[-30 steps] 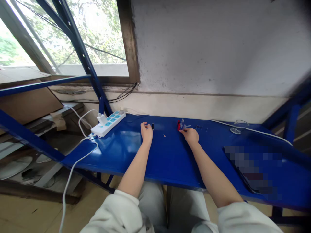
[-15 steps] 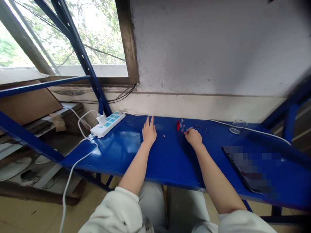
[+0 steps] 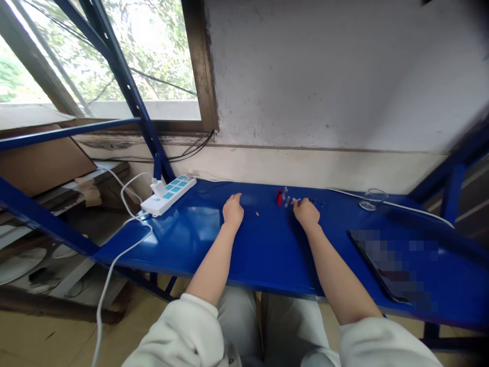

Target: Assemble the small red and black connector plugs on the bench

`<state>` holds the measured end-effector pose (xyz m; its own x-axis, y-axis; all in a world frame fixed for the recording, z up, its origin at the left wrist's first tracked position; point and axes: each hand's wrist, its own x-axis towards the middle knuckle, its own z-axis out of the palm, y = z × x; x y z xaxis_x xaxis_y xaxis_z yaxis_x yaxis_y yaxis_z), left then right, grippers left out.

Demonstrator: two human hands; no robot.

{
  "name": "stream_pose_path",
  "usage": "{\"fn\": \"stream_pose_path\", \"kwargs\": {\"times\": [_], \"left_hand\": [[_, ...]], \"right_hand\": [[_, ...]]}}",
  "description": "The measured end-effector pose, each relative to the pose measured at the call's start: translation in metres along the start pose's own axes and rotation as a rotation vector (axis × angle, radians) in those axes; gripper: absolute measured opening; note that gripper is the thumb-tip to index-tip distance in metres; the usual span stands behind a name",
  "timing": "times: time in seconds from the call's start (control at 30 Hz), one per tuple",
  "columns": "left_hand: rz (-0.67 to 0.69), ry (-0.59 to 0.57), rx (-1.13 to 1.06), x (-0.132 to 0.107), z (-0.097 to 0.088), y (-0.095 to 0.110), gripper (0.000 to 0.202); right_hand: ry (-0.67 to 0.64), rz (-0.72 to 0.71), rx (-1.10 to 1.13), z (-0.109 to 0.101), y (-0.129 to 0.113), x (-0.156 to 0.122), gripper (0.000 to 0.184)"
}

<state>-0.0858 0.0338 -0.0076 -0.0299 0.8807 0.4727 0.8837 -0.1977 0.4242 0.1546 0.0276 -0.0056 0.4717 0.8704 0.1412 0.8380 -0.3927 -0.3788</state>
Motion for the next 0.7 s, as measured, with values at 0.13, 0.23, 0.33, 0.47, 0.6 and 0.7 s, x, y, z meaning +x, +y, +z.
{"fn": "stream_pose_path", "kwargs": {"times": [0.13, 0.23, 0.33, 0.47, 0.6, 0.7], "left_hand": [[-0.026, 0.001, -0.005, -0.001, -0.001, 0.001, 0.038], [-0.029, -0.002, -0.013, -0.001, -0.003, 0.002, 0.037], [-0.044, -0.008, -0.014, 0.0, -0.004, 0.003, 0.037], [-0.072, -0.013, 0.0, 0.0, -0.006, 0.005, 0.037], [-0.076, -0.015, -0.028, -0.001, -0.007, 0.007, 0.037], [-0.064, -0.001, -0.063, -0.001, -0.007, 0.007, 0.037]], "right_hand": [[-0.032, 0.015, -0.036, 0.002, -0.007, 0.01, 0.054], [-0.103, 0.064, -0.043, 0.001, -0.011, 0.021, 0.056], [-0.167, 0.093, -0.044, -0.001, -0.013, 0.031, 0.056], [-0.214, 0.086, -0.051, -0.003, -0.013, 0.039, 0.054], [-0.248, 0.028, -0.053, -0.002, -0.01, 0.044, 0.047], [-0.248, -0.022, -0.048, 0.001, -0.007, 0.048, 0.037]]}}
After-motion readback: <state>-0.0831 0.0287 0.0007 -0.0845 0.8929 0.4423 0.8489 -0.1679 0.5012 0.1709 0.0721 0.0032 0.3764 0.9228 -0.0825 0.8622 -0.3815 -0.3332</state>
